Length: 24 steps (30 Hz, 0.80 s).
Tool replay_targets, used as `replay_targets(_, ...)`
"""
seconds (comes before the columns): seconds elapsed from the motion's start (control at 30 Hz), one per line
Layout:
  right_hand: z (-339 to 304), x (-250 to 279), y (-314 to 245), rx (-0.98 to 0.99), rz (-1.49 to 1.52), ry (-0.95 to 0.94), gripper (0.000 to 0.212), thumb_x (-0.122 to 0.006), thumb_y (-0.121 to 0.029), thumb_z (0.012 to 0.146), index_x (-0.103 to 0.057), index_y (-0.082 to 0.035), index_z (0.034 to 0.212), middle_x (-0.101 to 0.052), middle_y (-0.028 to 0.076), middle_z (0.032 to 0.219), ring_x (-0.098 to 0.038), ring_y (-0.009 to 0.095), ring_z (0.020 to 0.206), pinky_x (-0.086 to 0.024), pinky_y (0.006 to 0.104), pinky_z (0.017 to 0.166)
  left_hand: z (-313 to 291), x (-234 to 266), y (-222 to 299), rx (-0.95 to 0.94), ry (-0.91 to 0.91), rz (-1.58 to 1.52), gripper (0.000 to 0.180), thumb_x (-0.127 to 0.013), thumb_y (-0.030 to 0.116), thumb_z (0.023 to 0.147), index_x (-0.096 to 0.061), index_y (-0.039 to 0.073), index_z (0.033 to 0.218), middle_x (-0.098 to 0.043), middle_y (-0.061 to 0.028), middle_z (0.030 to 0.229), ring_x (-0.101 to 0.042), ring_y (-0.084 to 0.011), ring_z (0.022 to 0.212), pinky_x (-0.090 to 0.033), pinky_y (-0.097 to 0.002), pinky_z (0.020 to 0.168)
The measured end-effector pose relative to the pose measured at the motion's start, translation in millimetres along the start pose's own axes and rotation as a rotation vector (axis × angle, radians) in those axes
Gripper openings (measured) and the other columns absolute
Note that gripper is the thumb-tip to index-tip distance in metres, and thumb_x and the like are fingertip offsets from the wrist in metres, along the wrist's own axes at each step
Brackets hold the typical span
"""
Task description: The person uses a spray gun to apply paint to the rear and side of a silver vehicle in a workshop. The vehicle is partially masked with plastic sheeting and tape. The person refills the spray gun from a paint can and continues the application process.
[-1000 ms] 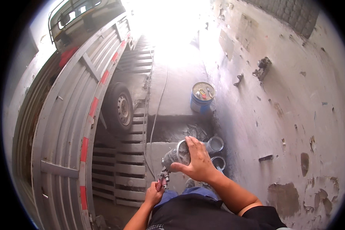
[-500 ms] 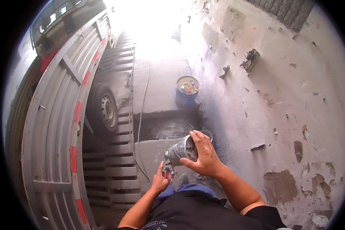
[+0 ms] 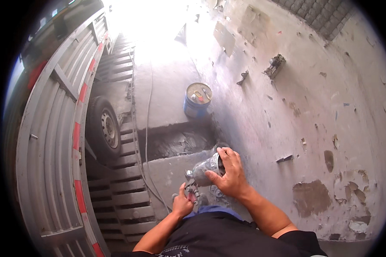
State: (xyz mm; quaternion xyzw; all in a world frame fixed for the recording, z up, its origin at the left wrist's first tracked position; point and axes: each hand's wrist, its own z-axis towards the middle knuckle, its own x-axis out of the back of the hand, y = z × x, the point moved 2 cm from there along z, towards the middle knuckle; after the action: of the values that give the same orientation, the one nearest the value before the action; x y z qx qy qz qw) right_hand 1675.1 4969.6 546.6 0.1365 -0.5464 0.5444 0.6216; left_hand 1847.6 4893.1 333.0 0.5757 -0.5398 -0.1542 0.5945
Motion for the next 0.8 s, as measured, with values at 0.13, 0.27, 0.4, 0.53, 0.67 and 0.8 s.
replay_targets(0.13, 7, -6, -4, -0.014, -0.023, -0.006, 0.068, -0.066, -0.043, 0.078, -0.048, 0.006, 0.122, -0.049, 0.026, 0.119, -0.047, 0.041, 0.107, -0.039, 0.048, 0.091, 7, 0, -15, -0.031, -0.026, -0.067, 0.072, -0.059, 0.025, 0.082, -0.02, 0.005, 0.14, -0.061, -0.0225, 0.068, -0.061, -0.0438, 0.066, -0.047, -0.0504, 0.061)
replay_targets(0.27, 11, -2, 9, -0.124, -0.018, -0.044, 0.069, -0.066, -0.042, 0.079, -0.046, 0.008, 0.123, -0.048, 0.028, 0.12, -0.047, 0.043, 0.109, -0.038, 0.0477, 0.094, 18, 37, 22, 0.022, -0.278, -0.051, 0.078, -0.068, 0.024, 0.076, -0.026, 0.001, 0.138, -0.062, -0.0221, 0.083, -0.063, -0.0371, 0.078, -0.049, -0.0442, 0.071)
replay_targets(0.4, 7, 4, 12, -0.219, -0.026, -0.089, 0.071, -0.065, -0.04, 0.08, -0.044, 0.009, 0.126, -0.046, 0.029, 0.124, -0.045, 0.045, 0.113, -0.037, 0.047, 0.097, 21, 76, 41, -0.308, 0.079, 0.083, 0.081, -0.074, 0.022, 0.07, -0.034, -0.001, 0.136, -0.052, -0.0242, 0.118, -0.053, -0.0337, 0.109, -0.043, -0.041, 0.092)
replay_targets(0.53, 12, 1, 6, -0.252, -0.046, -0.143, 0.072, -0.064, -0.042, 0.08, -0.043, 0.01, 0.127, -0.046, 0.029, 0.126, -0.044, 0.044, 0.115, -0.037, 0.0461, 0.097, 39, 51, 110, -0.656, 0.193, 0.148, 0.104, -0.084, 0.029, 0.06, -0.024, 0.005, 0.141, -0.046, -0.0259, 0.126, -0.048, -0.0394, 0.115, -0.041, -0.0444, 0.095)
replay_targets(0.67, 15, -1, 6, -0.259, -0.046, -0.145, 0.072, -0.063, -0.043, 0.08, -0.044, 0.008, 0.127, -0.044, 0.028, 0.128, -0.043, 0.044, 0.116, -0.037, 0.0462, 0.098, 72, 25, 96, -0.593, 0.107, -0.163, 0.11, -0.087, 0.034, 0.054, -0.024, 0.007, 0.14, -0.054, -0.0248, 0.116, -0.056, -0.0412, 0.103, -0.047, -0.0454, 0.087)
replay_targets(0.8, 13, 2, 9, -0.33, -0.01, -0.104, 0.071, -0.063, -0.044, 0.08, -0.045, 0.003, 0.129, -0.042, 0.028, 0.131, -0.042, 0.045, 0.117, -0.037, 0.0473, 0.098, 74, 30, 110, -0.59, 0.094, -0.129, 0.106, -0.088, 0.035, 0.054, -0.028, 0.006, 0.137, -0.058, -0.0243, 0.111, -0.059, -0.0406, 0.098, -0.05, -0.0456, 0.081)
